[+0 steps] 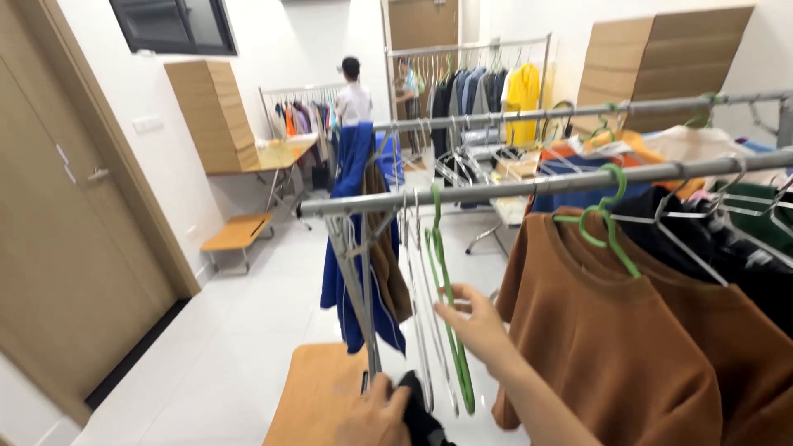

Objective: Hanging various shirts on a clothing rack and then folding an orange polo shirt on a metal table.

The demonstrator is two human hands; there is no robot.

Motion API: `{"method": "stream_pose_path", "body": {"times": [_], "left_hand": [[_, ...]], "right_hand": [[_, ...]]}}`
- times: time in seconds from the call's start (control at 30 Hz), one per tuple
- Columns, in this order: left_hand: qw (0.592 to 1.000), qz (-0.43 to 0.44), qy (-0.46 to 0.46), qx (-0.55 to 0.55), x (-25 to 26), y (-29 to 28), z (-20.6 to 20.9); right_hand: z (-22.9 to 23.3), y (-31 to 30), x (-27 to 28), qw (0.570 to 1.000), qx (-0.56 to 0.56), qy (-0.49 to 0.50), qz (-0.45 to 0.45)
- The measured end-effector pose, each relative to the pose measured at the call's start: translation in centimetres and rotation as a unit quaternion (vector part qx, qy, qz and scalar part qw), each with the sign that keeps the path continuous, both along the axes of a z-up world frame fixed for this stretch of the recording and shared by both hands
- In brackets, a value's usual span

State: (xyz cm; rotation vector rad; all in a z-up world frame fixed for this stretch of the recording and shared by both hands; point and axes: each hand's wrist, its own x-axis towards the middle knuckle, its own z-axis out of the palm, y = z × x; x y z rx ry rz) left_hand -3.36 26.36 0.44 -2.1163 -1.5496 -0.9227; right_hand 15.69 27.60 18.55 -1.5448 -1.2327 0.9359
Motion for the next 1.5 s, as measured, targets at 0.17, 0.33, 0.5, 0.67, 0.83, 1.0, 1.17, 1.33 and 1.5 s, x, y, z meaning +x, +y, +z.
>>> {"method": "stream_pose_path", "body": {"times": [0.17, 0.33, 0.5, 0.67, 0.83, 1.0, 1.17, 1.33, 1.5], "left_hand": [[0.993, 0.087, 0.009, -0.079, -2.7, 2.1, 3.3], [0.980, 0.089, 0.031, -0.174, -2.8, 0.9, 6.4], [0.975, 0.059, -0.010, -0.214, -3.9, -1.4, 6.8], [0.968, 0.035, -0.012, -0.250, -4.9, -3.1, 5.3], [0.965, 0.043, -0.003, -0.260, -5.5, -3.8, 0.8], [0.978, -0.037, 0.013, -0.204, -1.8, -8.9, -0.2], [0.976, -0.129, 0.017, -0.174, 3.5, -18.2, 2.0], [0.968, -0.172, -0.007, -0.180, 2.1, -21.7, 6.9], [0.918, -0.376, -0.002, -0.129, -4.2, -21.4, 12.0]], "right_hand": [[1.1, -0.6, 1.1, 0.999, 0.024, 0.027, -0.030], [-0.2, -2.5, 4.3, 0.993, 0.097, 0.052, -0.044], [-1.7, -11.1, 7.7, 0.985, -0.068, 0.152, -0.054], [-14.4, -20.1, 15.5, 0.953, -0.182, 0.242, -0.010], [-26.7, -28.2, 18.1, 0.798, 0.135, 0.428, 0.403], [-27.8, -30.9, 14.6, 0.820, 0.089, 0.393, 0.408], [-27.5, -30.6, 8.5, 0.873, -0.066, 0.419, 0.240], [-24.4, -29.2, 7.3, 0.800, 0.034, 0.485, 0.352], [-19.7, -29.2, 10.2, 0.861, -0.038, 0.345, 0.372]]}}
